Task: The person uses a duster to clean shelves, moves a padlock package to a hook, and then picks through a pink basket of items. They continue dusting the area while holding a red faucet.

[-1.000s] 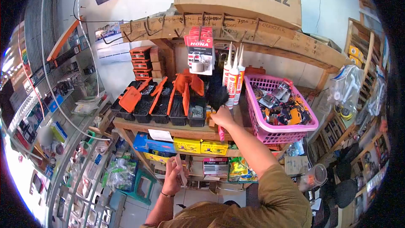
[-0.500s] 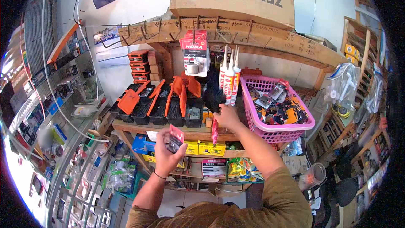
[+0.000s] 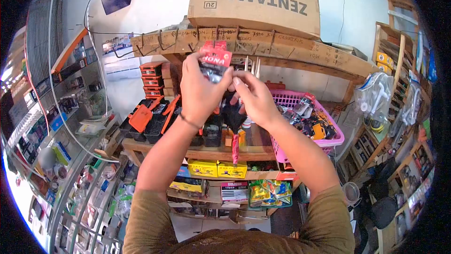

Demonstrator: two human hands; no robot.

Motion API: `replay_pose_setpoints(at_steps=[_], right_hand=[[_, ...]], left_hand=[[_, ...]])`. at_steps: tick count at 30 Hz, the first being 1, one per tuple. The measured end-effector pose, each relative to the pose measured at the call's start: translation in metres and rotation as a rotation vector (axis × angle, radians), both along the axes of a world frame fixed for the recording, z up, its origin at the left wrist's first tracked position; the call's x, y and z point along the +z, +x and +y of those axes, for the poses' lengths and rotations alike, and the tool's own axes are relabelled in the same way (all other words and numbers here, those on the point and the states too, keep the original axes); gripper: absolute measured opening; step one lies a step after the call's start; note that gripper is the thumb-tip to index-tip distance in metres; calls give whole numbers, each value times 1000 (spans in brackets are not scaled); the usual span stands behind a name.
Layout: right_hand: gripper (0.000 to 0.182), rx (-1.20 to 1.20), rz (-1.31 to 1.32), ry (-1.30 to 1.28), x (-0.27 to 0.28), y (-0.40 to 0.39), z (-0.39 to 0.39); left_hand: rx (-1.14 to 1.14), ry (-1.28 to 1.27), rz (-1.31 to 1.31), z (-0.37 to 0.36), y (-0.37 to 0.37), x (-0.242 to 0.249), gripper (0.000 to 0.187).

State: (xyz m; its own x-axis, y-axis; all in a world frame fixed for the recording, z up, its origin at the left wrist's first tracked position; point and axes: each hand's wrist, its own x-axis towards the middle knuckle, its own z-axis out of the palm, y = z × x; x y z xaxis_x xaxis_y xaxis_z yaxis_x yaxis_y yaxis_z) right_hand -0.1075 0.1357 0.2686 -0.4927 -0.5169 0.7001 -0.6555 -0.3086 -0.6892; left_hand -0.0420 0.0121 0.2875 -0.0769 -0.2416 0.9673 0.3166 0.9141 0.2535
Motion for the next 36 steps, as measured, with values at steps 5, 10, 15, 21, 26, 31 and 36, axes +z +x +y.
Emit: replay_pose_setpoints(at_steps=[5, 10, 15, 21, 26, 31, 36], right_hand=[[32, -96, 52, 5, 25, -2, -8], [34, -263, 165, 48, 30, -15, -18], [37, -351, 139, 244, 30, -15, -15], [37, -551, 218, 149, 21, -31, -29], [45, -541, 259, 162, 13, -49, -43], [54, -546, 288, 88, 10, -48, -51], [54, -342, 301, 15, 3, -57, -67]], left_hand=[[106, 82, -61, -1, -14, 23, 53], [177, 24, -34, -1, -22, 23, 49], [256, 20, -227, -5, -25, 5, 46], [177, -45, -36, -13, -38, -20, 48], [100, -26, -13, -28, -31, -29, 35], [-422, 412, -54, -61, -68, -38, 42], [-732, 430, -114, -55, -74, -31, 50]])
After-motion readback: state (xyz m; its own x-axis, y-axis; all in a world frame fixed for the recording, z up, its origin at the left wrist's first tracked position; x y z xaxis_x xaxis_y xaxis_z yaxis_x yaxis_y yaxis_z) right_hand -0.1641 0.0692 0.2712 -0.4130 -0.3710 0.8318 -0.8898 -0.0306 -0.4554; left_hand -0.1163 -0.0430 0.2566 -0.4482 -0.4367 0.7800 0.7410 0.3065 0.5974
